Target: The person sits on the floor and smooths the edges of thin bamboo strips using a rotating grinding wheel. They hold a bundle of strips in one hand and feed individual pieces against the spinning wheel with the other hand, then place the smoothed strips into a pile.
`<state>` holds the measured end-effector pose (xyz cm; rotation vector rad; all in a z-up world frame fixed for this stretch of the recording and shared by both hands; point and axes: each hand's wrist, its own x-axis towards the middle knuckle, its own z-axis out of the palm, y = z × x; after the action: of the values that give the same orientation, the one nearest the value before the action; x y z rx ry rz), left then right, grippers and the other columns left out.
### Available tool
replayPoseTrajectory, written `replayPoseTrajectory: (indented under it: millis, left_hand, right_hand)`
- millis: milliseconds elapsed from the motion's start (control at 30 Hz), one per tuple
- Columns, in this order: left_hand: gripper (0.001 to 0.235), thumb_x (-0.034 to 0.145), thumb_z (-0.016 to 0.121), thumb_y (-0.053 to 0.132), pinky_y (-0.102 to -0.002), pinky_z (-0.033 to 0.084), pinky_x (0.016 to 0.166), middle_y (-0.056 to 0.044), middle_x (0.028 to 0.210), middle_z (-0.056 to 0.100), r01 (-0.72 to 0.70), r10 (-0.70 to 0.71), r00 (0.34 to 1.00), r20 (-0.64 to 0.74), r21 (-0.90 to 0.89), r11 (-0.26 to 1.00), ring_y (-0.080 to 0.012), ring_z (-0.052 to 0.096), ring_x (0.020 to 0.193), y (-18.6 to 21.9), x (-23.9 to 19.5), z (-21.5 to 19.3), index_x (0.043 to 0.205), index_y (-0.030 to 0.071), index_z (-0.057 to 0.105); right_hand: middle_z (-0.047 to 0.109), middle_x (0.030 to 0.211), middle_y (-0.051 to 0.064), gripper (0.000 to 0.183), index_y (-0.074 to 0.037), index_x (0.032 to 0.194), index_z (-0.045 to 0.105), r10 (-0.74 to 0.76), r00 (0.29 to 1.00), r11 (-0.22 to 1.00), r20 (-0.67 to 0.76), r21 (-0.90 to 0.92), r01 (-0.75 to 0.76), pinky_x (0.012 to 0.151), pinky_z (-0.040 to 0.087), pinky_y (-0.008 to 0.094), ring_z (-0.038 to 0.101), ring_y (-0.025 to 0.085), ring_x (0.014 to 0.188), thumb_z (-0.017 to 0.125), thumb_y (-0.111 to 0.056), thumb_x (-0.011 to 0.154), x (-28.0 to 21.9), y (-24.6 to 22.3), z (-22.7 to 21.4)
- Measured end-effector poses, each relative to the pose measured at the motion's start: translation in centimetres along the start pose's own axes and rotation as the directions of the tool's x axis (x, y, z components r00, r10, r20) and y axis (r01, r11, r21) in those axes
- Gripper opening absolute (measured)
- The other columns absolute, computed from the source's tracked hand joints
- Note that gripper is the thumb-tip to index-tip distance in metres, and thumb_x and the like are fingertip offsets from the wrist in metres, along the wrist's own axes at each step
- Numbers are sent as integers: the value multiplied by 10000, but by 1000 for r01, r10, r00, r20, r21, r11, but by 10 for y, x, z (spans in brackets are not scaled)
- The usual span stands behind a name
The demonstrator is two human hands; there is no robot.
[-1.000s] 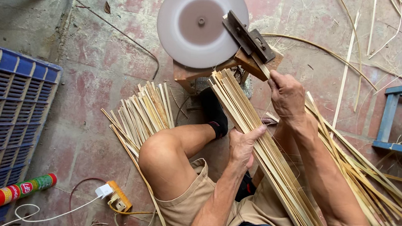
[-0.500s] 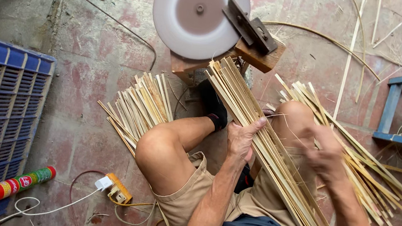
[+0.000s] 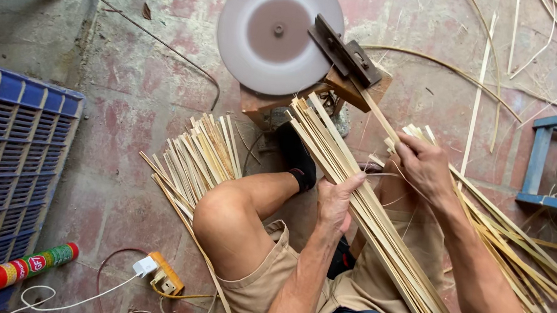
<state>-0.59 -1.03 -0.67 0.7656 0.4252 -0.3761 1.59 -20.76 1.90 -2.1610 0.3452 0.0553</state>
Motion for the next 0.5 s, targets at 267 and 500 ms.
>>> replayPoseTrajectory:
  millis: [267, 500]
  left_hand:
    - [276, 829, 779, -20, -315, 593, 755, -82, 945, 701, 4, -4, 1000, -1, -32, 999, -174, 689, 819, 10, 2, -1, 1083, -24, 669]
    - [330, 821, 793, -49, -312, 602, 808, -74, 1009, 708, -13, 13, 1000, 3, -44, 999, -165, 697, 872, 11, -3, 8, 1124, -18, 665]
  right_hand:
    - [653, 699, 34, 280, -88, 1253, 754, 104, 994, 993, 21, 58, -105, 481, 389, 302, 513, 107, 581, 629, -215, 1037, 48, -38, 23]
    - [659, 691, 28, 246, -48, 1163, 764, -60, 998, 996, -11, 60, 61, 494, 421, 287, 550, 99, 586, 636, -216, 1036, 62, -17, 25]
